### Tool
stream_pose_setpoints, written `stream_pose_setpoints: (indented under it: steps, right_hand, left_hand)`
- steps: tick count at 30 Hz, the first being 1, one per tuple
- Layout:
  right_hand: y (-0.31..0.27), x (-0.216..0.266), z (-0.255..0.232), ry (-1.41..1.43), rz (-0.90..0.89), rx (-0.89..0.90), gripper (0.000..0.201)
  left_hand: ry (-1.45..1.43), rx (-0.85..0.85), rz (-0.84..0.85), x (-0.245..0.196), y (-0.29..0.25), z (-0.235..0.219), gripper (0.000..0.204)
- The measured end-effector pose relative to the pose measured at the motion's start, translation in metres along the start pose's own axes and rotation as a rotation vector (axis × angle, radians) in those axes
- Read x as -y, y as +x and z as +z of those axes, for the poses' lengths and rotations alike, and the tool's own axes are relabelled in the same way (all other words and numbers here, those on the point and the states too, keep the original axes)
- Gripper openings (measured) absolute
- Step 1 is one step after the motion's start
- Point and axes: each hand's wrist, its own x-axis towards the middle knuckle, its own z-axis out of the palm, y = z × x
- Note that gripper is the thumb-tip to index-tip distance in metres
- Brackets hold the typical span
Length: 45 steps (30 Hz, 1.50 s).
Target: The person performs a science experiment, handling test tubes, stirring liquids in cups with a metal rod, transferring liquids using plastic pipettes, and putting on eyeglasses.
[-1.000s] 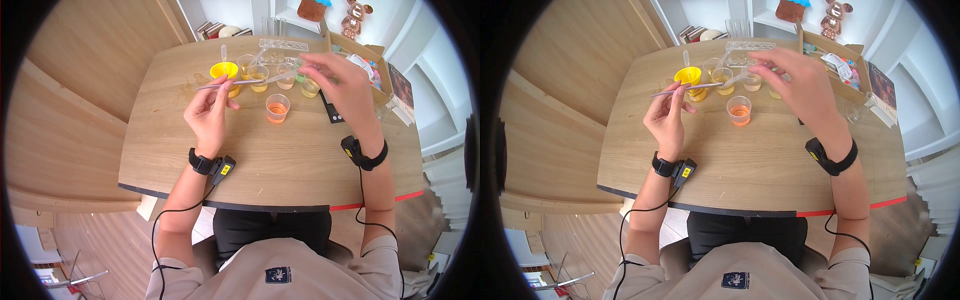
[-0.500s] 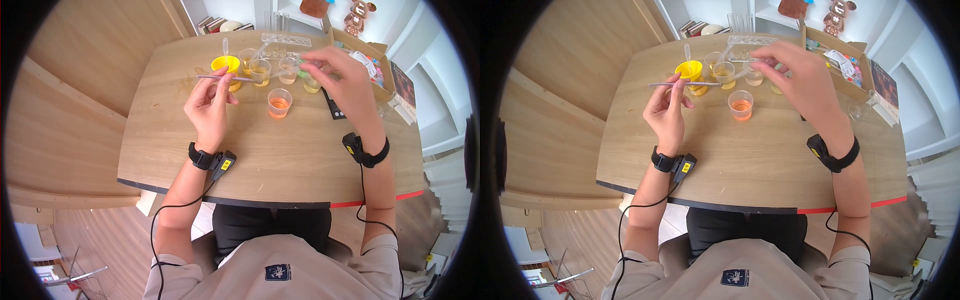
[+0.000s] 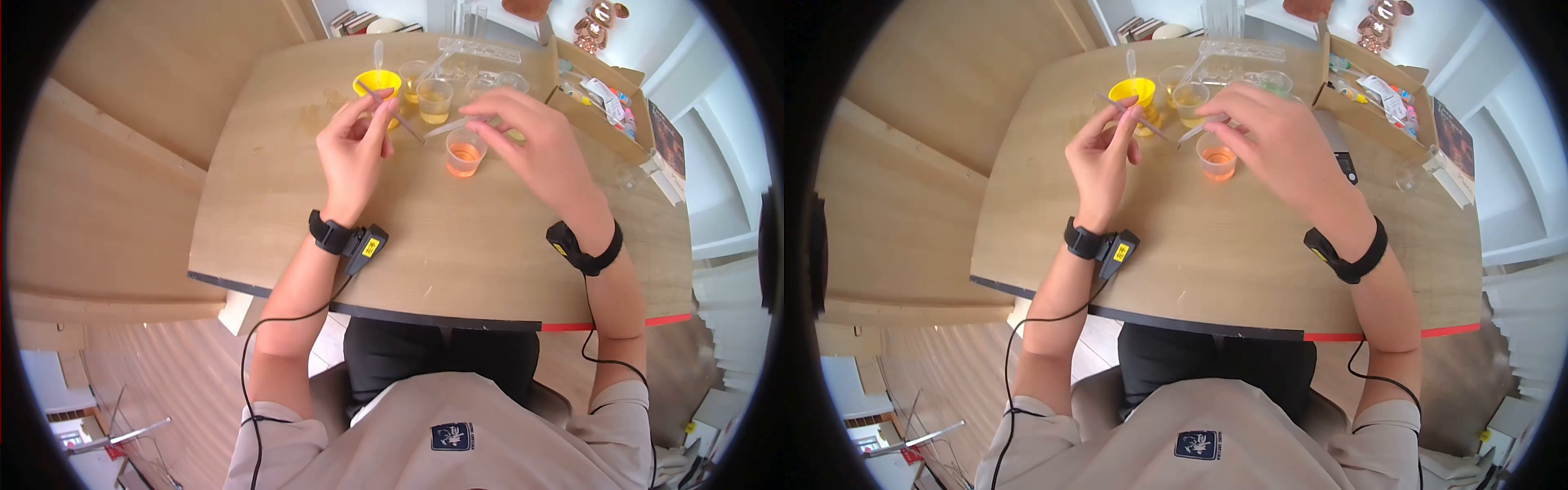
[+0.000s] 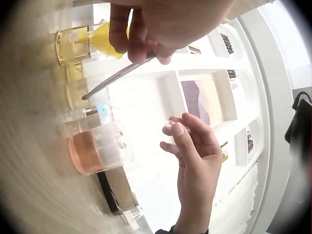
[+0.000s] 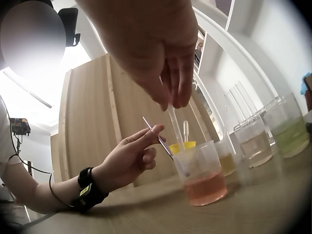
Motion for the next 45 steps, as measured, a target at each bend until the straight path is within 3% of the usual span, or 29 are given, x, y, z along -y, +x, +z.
stream_pose_setpoints:
  steps: [45]
  right_hand:
    - [-0.003, -0.001, 0.008, 0.075, 0.015, 0.019, 0.012]
  left_hand:
    - [0.042, -0.011, 0.014, 0.008, 0.004, -0.003, 0.024]
